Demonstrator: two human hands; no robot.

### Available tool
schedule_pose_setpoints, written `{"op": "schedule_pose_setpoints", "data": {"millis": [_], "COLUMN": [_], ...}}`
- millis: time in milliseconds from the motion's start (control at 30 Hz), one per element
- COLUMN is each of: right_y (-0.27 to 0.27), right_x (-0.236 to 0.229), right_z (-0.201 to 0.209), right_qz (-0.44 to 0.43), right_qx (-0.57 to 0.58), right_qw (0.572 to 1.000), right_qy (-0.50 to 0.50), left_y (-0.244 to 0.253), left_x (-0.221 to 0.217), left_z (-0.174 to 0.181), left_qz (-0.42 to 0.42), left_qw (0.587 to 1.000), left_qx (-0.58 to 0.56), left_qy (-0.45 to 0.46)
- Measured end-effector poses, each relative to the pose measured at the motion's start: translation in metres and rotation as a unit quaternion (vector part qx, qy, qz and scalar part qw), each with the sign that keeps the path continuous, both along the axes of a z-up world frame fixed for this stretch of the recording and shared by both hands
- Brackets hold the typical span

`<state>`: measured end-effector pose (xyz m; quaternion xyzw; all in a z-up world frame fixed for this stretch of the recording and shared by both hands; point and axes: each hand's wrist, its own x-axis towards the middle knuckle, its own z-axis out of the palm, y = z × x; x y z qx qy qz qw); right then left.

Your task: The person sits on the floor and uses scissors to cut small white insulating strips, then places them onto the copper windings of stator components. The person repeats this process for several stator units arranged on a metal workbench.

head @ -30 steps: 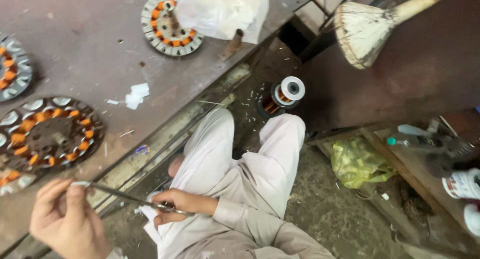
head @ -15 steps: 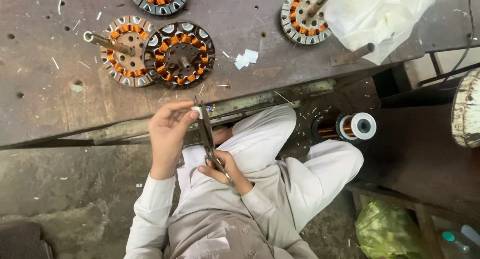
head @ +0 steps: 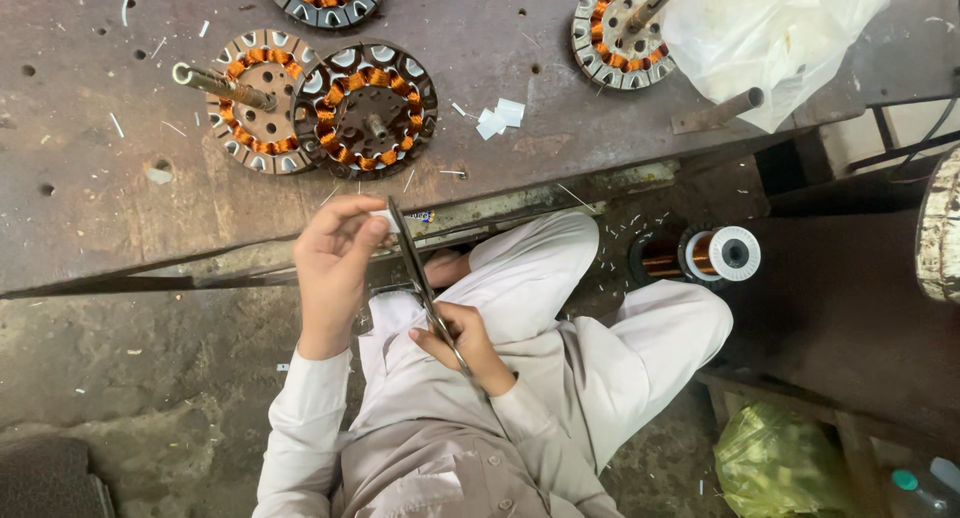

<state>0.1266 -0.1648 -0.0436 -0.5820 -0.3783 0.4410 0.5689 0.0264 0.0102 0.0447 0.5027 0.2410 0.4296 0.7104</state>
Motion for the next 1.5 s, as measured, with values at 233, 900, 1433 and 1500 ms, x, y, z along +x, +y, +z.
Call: {"op": "schedule_pose_setpoints", "data": {"millis": [233,900,1433,1500], "right_y": [-0.095,0.024,0.038,0.040], "right_x": [0.060,0.042,0.042,0.041], "right_z": [0.052,0.153,0.136,0.134], "right_qz": [0.056,-0.121,-0.100,-0.102], "right_qx": [-0.065,0.129,0.071,0.029], "right_qw": [0.961,0.969,0.992,0.994], "right_qy": [-0.263,-0.175,-0.020,-0.021], "left_y": [0.015,-0.053,-0.050,-0.050], "left_x": [-0.033,0.003,0.004,0.005], "left_z": [0.013,0.040,0.032,0.024], "left_qz": [0.062,-0.023,-0.085,-0.093], "left_qw": [0.997,0.990,0.995,0.996], "left_qx": [0.029,0.134,0.048,0.015], "left_qy": [-0.042,0.027,0.006,0.005]}}
